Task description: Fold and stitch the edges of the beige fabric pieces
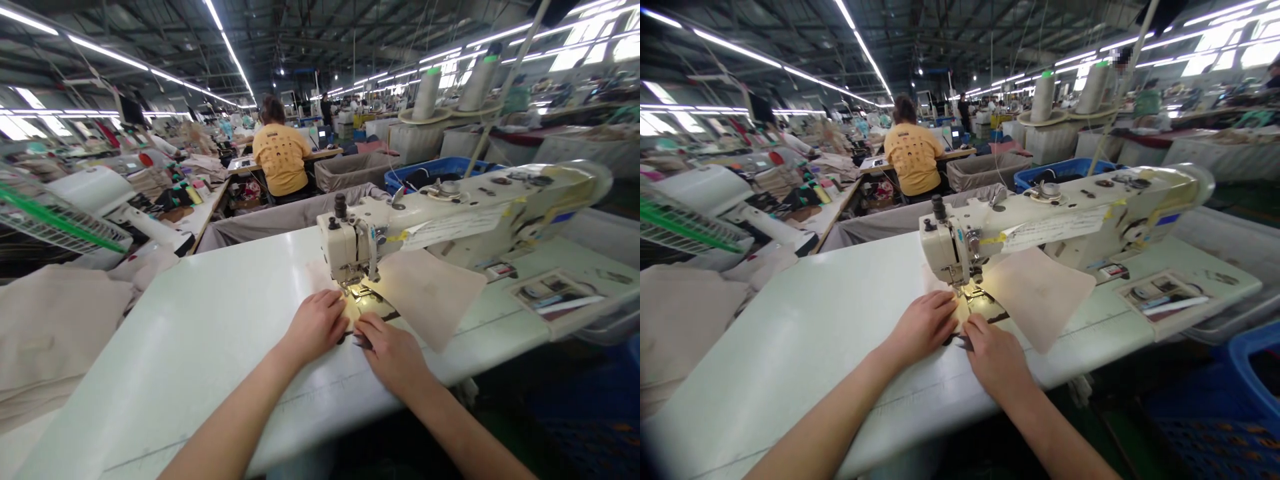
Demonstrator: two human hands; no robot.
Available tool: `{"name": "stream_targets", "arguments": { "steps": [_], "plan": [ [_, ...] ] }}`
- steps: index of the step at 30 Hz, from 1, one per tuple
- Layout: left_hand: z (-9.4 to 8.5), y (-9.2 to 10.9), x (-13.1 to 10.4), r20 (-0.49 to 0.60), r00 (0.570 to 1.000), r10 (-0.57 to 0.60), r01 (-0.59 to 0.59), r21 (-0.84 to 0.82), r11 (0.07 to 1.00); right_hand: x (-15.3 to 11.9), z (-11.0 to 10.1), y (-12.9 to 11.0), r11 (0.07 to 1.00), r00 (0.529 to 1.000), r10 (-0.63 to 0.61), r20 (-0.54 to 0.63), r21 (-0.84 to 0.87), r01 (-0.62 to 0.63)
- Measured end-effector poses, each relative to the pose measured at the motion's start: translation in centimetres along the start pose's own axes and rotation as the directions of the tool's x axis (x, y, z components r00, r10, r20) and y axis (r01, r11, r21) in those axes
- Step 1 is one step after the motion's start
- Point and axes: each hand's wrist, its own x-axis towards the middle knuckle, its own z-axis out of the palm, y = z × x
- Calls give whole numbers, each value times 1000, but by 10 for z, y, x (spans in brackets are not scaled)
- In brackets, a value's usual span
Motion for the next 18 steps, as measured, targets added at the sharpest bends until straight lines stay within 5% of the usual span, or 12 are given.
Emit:
{"name": "stream_targets", "arguments": {
  "steps": [18],
  "plan": [
    [-2, 0, 0, -3, 1000, 4, -4, 3, 1000, 3, -1, 4, 999, 999, -43, 9, -29, 43]
  ]
}}
